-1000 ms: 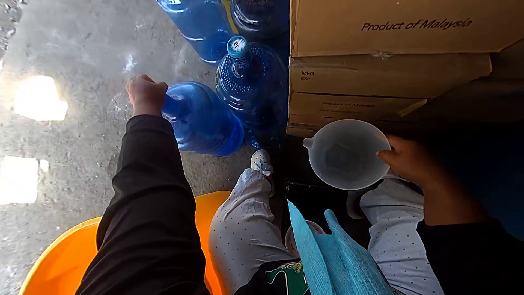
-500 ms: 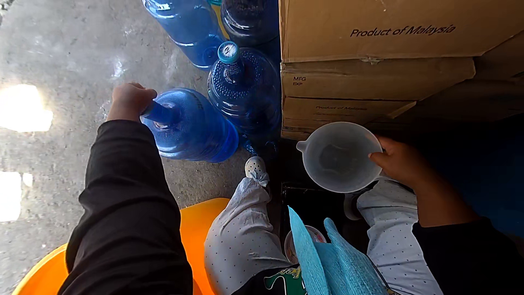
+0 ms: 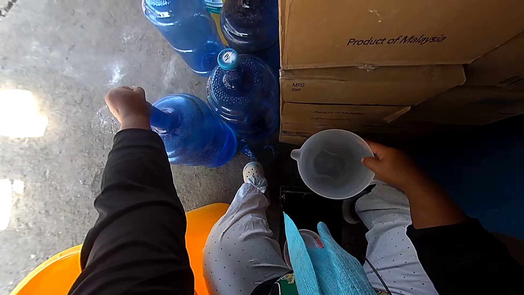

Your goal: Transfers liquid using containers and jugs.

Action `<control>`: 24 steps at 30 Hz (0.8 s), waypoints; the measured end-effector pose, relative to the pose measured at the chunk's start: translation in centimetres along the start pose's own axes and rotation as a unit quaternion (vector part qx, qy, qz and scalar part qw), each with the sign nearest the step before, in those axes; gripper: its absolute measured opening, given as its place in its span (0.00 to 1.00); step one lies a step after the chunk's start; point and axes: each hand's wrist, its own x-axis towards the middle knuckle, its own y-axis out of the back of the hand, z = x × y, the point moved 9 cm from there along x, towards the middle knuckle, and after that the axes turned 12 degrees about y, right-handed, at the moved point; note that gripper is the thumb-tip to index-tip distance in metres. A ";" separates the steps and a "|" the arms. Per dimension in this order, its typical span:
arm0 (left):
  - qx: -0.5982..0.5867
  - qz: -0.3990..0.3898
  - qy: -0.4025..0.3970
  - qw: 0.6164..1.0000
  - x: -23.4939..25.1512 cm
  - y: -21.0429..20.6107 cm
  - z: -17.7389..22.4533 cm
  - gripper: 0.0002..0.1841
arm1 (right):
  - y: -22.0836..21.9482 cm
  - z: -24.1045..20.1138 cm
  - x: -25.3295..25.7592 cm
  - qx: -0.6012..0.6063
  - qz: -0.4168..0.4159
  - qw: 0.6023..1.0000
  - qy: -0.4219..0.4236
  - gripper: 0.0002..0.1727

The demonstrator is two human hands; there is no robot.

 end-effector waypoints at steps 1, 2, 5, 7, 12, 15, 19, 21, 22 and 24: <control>-0.004 0.007 -0.001 1.000 -0.1 0.2 0.1 0.24 | 0.1 0.1 0.0 0.000 0.001 1.000 -0.001 0.26; -0.005 0.020 -0.002 1.000 -0.3 0.5 0.2 0.23 | 0.2 0.2 -0.1 -0.002 0.003 1.000 0.000 0.25; -0.004 0.046 -0.003 0.999 -1.5 1.4 0.4 0.23 | 0.3 0.1 0.1 -0.012 -0.003 1.000 0.018 0.25; 0.005 0.037 -0.013 0.999 -1.7 1.2 0.2 0.23 | 0.3 0.2 0.1 -0.021 -0.008 0.999 0.027 0.25; -0.003 0.029 -0.015 0.999 -2.6 2.2 -0.2 0.34 | 0.4 0.7 0.1 -0.021 -0.009 1.000 0.020 0.27; -0.188 0.047 -0.032 0.981 -5.1 7.0 1.2 0.39 | -0.5 0.4 0.0 -0.038 -0.058 0.998 0.013 0.30; -0.457 0.119 -0.321 0.821 -14.9 18.3 10.9 0.21 | 0.0 -1.0 -0.6 -0.061 -0.084 0.995 0.013 0.31; -0.501 0.173 -0.487 0.694 -22.9 24.5 14.7 0.21 | -0.2 -0.9 -0.7 -0.057 -0.077 0.995 0.022 0.31; -0.495 0.203 -0.546 0.644 -26.9 27.0 16.4 0.22 | -0.3 -0.8 -0.8 -0.057 -0.073 0.995 0.024 0.31; -0.441 0.242 -0.608 0.614 -33.8 29.8 20.3 0.25 | -0.6 -0.9 -1.0 -0.059 -0.074 0.995 0.028 0.31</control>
